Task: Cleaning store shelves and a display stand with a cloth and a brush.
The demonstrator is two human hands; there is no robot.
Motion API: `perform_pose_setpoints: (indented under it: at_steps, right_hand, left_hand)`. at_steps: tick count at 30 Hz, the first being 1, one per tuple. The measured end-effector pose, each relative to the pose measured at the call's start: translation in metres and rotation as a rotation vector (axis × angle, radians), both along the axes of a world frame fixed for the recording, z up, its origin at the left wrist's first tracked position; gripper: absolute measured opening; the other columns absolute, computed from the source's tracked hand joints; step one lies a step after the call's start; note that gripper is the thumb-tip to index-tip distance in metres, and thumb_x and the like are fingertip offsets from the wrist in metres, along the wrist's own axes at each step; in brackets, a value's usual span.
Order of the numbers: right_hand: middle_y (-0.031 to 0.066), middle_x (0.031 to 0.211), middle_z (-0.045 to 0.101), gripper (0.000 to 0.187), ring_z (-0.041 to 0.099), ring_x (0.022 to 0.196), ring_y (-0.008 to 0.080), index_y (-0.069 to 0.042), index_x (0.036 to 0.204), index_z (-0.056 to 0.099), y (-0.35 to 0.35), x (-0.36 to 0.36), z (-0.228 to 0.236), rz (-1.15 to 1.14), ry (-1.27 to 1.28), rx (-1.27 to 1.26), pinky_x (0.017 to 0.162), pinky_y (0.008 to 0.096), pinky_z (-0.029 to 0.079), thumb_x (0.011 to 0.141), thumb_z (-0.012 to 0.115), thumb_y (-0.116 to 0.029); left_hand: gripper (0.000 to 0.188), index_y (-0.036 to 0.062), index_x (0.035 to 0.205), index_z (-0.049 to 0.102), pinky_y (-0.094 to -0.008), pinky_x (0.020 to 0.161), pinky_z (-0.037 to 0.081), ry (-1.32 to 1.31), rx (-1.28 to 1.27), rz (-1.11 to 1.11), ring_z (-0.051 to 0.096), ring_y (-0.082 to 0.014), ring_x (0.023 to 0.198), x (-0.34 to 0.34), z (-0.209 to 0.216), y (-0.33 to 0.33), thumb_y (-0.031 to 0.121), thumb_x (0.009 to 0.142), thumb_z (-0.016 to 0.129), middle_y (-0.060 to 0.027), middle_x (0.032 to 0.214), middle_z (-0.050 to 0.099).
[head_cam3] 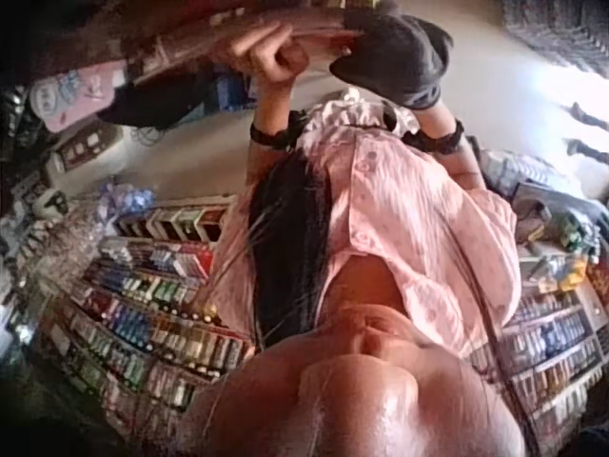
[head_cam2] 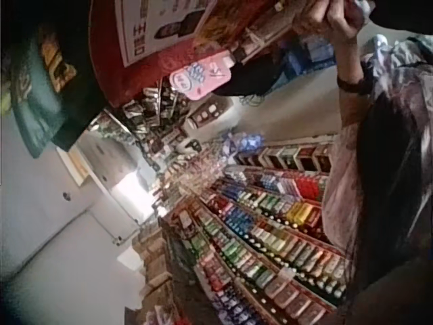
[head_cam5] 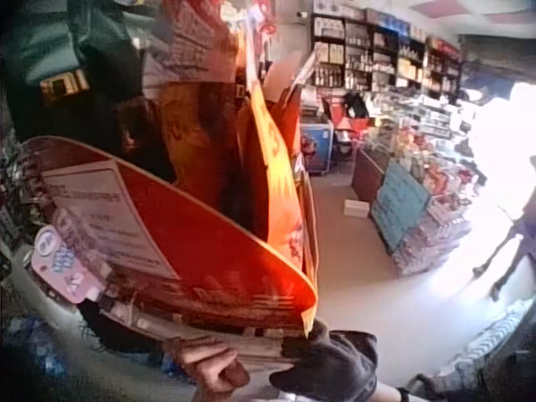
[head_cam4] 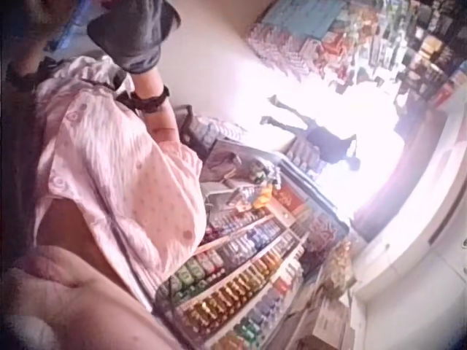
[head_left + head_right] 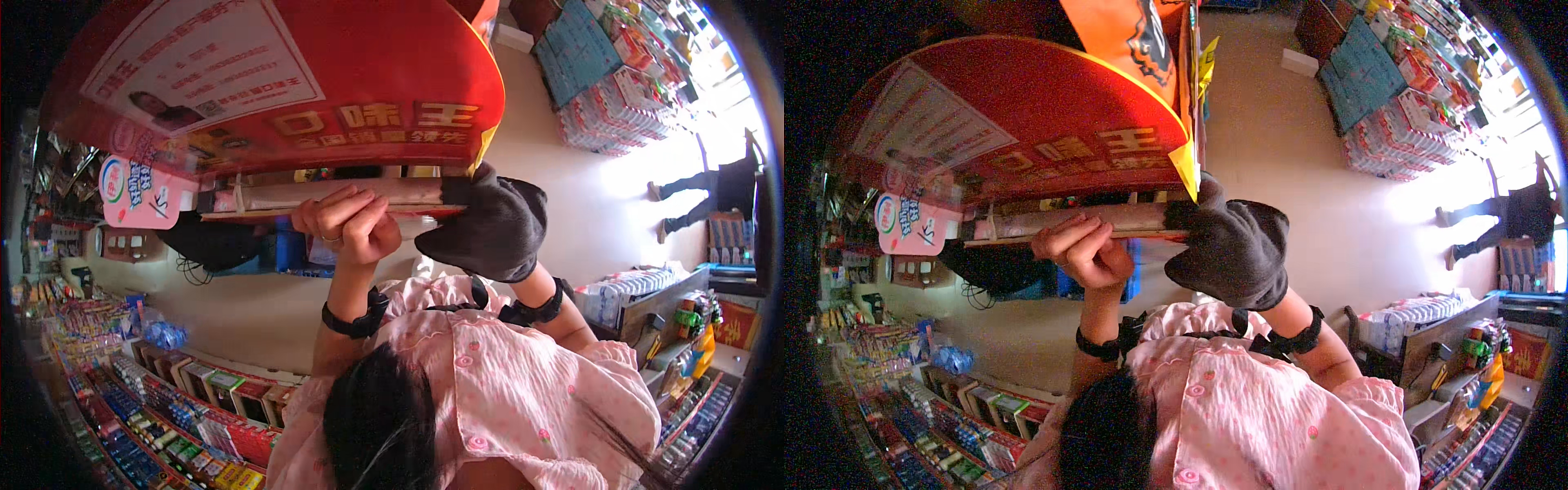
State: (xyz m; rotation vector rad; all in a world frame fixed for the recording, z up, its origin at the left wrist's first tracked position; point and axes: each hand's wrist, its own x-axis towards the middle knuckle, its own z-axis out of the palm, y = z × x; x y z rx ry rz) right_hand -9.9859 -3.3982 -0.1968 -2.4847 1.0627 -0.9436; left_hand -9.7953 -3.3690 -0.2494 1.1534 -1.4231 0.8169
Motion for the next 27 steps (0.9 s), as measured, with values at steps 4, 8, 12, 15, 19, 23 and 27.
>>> perform_pose_setpoints:
  at_steps: [4,8,12,15,19,23,27]
  right_hand:
    - [0.0048,0.07,0.058,0.041,0.058,0.06,0.0274,-0.011,0.091,0.058,0.001,0.009,0.02,-0.001,0.183,0.011,0.054,0.0402,0.042,0.054,0.074,-0.021]
    - [0.004,0.068,0.058,0.043,0.058,0.06,0.0283,-0.011,0.087,0.056,0.007,0.01,0.022,-0.018,0.154,-0.015,0.054,0.041,0.041,0.052,0.076,-0.024]
    - [0.0108,0.076,0.05,0.047,0.055,0.056,0.0281,-0.006,0.101,0.048,0.002,0.009,0.012,0.05,0.203,-0.059,0.048,0.042,0.04,0.062,0.07,-0.02]
    - [0.0094,0.073,0.053,0.054,0.056,0.057,0.0275,-0.005,0.105,0.048,0.002,0.012,0.004,0.003,0.088,-0.104,0.048,0.0414,0.039,0.061,0.072,-0.023]
    - [0.0043,0.067,0.056,0.058,0.056,0.056,0.0268,-0.006,0.11,0.05,0.008,0.009,0.002,-0.02,0.055,-0.036,0.049,0.0406,0.04,0.061,0.074,-0.024]
    - [0.0021,0.072,0.062,0.059,0.057,0.057,0.0245,-0.011,0.103,0.062,0.005,-0.002,0.003,0.048,-0.048,-0.131,0.058,0.0375,0.037,0.051,0.08,-0.032]
    - [0.0006,0.063,0.05,0.042,0.054,0.051,0.0238,-0.012,0.099,0.052,0.0,-0.002,0.03,0.09,0.246,-0.135,0.049,0.0386,0.033,0.064,0.071,-0.025]
  left_hand:
    - [0.009,0.0234,0.082,0.055,-0.0356,0.078,0.03,0.034,-0.019,-0.038,0.056,-0.0126,0.078,0.0,-0.008,0.0,0.015,0.084,0.054,0.0075,0.088,0.056]
    - [0.008,0.0228,0.081,0.055,-0.0361,0.078,0.031,-0.001,-0.063,-0.027,0.056,-0.0128,0.078,0.004,-0.009,0.0,0.017,0.086,0.052,0.0069,0.089,0.056]
    - [0.007,0.0231,0.083,0.056,-0.0371,0.08,0.031,0.013,-0.001,-0.052,0.057,-0.0134,0.08,0.003,-0.006,0.003,0.017,0.085,0.053,0.0069,0.089,0.056]
    - [0.007,0.0234,0.085,0.056,-0.0374,0.081,0.031,0.032,0.02,-0.051,0.057,-0.0136,0.082,0.002,-0.01,0.003,0.017,0.085,0.054,0.0071,0.091,0.056]
    - [0.007,0.024,0.086,0.056,-0.0372,0.082,0.031,0.018,0.01,-0.026,0.057,-0.0132,0.082,0.003,-0.007,0.003,0.017,0.085,0.054,0.0074,0.092,0.056]
    - [0.006,0.0249,0.085,0.055,-0.0365,0.082,0.03,0.02,-0.02,-0.035,0.057,-0.0115,0.082,-0.001,-0.005,-0.001,0.019,0.087,0.054,0.0084,0.091,0.056]
    - [0.006,0.0254,0.085,0.055,-0.0349,0.081,0.03,0.024,-0.022,-0.036,0.056,-0.0099,0.081,0.0,-0.009,0.0,0.02,0.088,0.054,0.0097,0.09,0.055]
